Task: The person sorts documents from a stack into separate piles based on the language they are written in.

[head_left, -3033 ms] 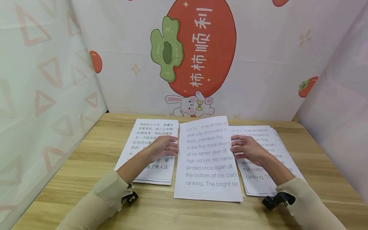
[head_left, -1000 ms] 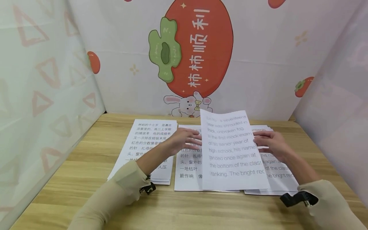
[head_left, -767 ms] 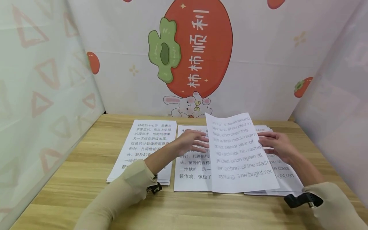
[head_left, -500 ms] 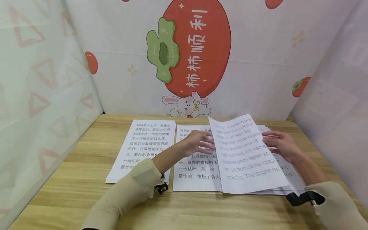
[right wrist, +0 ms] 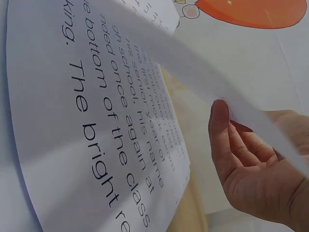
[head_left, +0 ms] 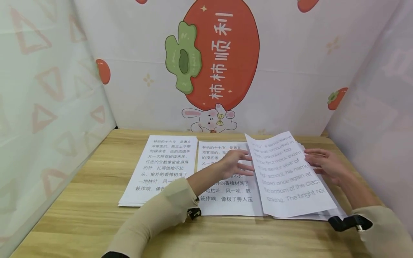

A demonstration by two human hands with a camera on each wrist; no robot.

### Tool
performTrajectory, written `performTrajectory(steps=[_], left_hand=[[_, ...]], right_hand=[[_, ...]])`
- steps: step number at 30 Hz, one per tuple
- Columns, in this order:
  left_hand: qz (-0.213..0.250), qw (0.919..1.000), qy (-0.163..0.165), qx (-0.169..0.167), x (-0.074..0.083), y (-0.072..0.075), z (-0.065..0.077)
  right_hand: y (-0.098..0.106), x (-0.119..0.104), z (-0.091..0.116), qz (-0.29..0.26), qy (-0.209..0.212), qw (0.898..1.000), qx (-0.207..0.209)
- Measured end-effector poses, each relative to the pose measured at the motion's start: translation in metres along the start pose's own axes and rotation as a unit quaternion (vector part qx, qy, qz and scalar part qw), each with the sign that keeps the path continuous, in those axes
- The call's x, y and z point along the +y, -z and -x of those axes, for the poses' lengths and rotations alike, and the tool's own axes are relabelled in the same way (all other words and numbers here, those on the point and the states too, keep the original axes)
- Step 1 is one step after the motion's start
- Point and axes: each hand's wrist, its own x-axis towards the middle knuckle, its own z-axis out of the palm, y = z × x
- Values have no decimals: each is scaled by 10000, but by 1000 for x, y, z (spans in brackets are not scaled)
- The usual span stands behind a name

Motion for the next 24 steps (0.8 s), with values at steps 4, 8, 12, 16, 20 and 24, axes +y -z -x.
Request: performTrajectory(steps=[4,8,12,16,20,24], left_hand=[[-9,9999,-36,-122,-1,-9,-7],[-116,9994,-16,-320,-4,-15,-11],[-217,9985,4,-501,-7,-20,-14],[-322,9973,47,-662,-9,-25,-16],[-549,9954,123,-779,-12,-28,-16],[-674,9943,228,-789,-16,-29,-16]], right_hand=[[7,4,-1,306,23,9994,129],[12,7,-1,602,36,9978,287],[18,10,0,861,-25,9951,494],[25,14,0,994,-189,9926,665],[31,15,1,1057,-304,9911,752],[32,12,5,1248,-359,9891,693]])
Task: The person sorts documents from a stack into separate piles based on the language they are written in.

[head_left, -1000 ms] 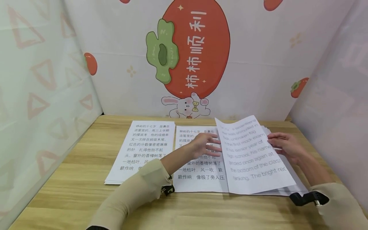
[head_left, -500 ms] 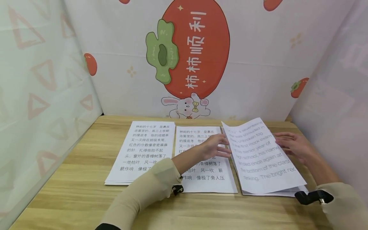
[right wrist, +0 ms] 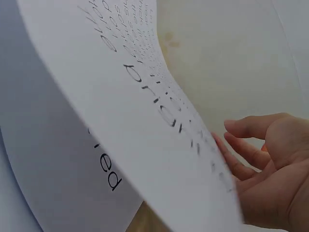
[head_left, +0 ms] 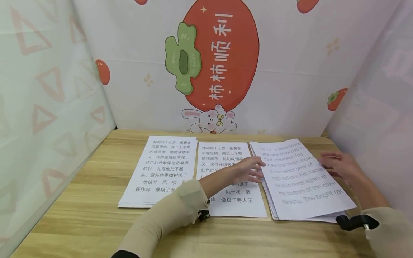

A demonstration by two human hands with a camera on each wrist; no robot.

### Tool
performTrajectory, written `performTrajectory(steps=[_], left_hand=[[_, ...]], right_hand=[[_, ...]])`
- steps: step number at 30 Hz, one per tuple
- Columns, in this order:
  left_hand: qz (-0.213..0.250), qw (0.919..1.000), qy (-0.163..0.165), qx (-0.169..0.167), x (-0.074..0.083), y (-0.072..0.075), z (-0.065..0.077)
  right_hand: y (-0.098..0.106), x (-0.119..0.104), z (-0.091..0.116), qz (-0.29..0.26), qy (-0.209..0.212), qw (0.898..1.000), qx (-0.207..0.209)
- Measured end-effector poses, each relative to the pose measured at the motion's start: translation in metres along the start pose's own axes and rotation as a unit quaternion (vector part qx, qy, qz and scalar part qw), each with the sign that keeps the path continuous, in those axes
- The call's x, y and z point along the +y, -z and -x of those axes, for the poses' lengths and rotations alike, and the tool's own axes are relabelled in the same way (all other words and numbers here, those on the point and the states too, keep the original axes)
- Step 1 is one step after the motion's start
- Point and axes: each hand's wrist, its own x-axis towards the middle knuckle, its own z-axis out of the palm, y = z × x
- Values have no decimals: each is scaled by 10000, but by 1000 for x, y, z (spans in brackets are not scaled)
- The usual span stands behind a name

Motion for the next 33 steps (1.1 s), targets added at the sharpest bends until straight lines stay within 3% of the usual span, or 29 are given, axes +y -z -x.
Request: performTrajectory(steps=[8,17,25,33], left_hand=[[-108,9999,103,-48,-5,2,2],[-179,9998,86,83,-3,10,9],[-728,9963,-204,417,4,29,22],[-1403,9871,-333,700,3,51,34]], right_hand=[[-1,-5,5,684,122,9968,-392],[-17,-20,3,1554,616,9858,-169],[-54,-51,6,1410,1146,9824,-436],[-94,-75,5,1025,1618,9790,-696]])
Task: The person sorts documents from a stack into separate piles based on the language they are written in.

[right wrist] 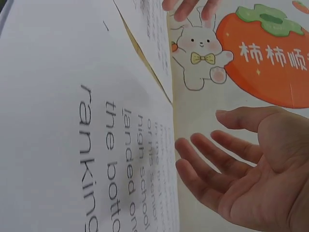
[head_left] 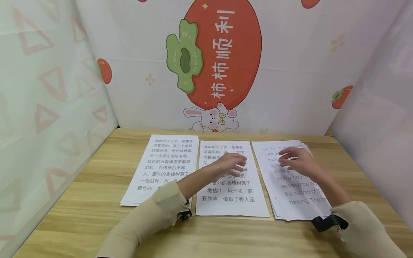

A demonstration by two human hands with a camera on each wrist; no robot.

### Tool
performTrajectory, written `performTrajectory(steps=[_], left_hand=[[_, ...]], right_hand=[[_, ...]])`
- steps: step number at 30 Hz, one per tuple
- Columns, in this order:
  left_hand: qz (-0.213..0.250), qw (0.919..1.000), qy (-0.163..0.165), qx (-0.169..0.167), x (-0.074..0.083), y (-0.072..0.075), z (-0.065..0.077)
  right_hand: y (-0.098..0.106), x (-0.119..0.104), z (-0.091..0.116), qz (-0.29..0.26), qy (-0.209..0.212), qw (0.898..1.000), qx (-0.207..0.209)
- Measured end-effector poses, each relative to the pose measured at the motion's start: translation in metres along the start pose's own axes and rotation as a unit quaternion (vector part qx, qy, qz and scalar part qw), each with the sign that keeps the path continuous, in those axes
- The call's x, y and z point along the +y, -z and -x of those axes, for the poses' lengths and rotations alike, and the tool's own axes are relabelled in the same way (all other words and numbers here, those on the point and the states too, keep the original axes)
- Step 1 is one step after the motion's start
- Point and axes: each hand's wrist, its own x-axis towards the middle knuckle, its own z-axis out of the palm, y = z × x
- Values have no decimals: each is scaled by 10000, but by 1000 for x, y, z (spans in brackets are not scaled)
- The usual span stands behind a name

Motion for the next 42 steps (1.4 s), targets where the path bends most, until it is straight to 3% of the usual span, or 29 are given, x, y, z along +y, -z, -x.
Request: performTrajectory(steps=[6,15,21,29,42], left_hand=[[-215,9992,46,322,-6,22,10],[-386,9965,233,709,-19,55,30],[-392,9936,319,1010,-25,73,43],[292,9917,371,1192,-27,92,54],[461,9810,943,1634,-24,100,64]], right_hand=[[-18,-13,-12,-681,-19,9972,-321],[-38,-19,-20,-1781,-432,9798,-797],[-45,-25,-23,-1804,-784,9772,-798],[-47,-29,-25,-1801,-1027,9755,-739],[-44,-24,-23,-2257,-1354,9610,-848]])
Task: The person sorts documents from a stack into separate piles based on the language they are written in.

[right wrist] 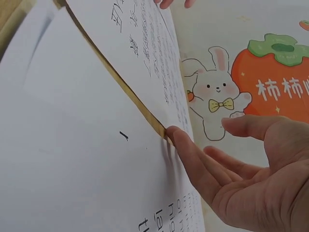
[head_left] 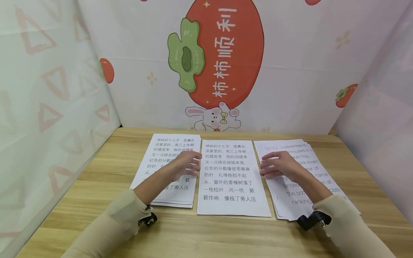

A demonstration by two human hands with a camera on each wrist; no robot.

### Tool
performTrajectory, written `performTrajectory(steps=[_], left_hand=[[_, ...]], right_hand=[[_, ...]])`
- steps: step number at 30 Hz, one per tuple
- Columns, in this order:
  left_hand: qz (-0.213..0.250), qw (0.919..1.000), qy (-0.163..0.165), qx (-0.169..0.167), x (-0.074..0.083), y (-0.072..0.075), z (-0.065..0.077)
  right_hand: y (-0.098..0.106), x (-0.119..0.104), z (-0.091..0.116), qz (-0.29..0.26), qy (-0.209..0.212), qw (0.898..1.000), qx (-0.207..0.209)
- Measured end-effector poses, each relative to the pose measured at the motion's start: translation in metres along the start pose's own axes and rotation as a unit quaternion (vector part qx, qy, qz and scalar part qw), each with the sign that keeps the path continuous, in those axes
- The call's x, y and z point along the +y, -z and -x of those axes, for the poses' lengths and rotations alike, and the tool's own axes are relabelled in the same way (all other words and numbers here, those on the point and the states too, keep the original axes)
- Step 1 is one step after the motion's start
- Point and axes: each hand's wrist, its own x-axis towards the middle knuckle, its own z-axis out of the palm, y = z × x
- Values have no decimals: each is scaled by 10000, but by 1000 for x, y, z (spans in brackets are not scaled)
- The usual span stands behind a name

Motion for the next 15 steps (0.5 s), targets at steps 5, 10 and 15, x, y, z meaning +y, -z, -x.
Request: performTrajectory(steps=[5,10,15], left_hand=[[256,9996,78,2,-1,2,1],[518,9986,88,-72,-1,5,3],[672,9977,96,-88,-3,6,3]], right_hand=[[0,3,-1,-293,-133,9995,-65],[3,3,0,-559,-216,9981,-170],[6,2,0,-937,-399,9944,-291]])
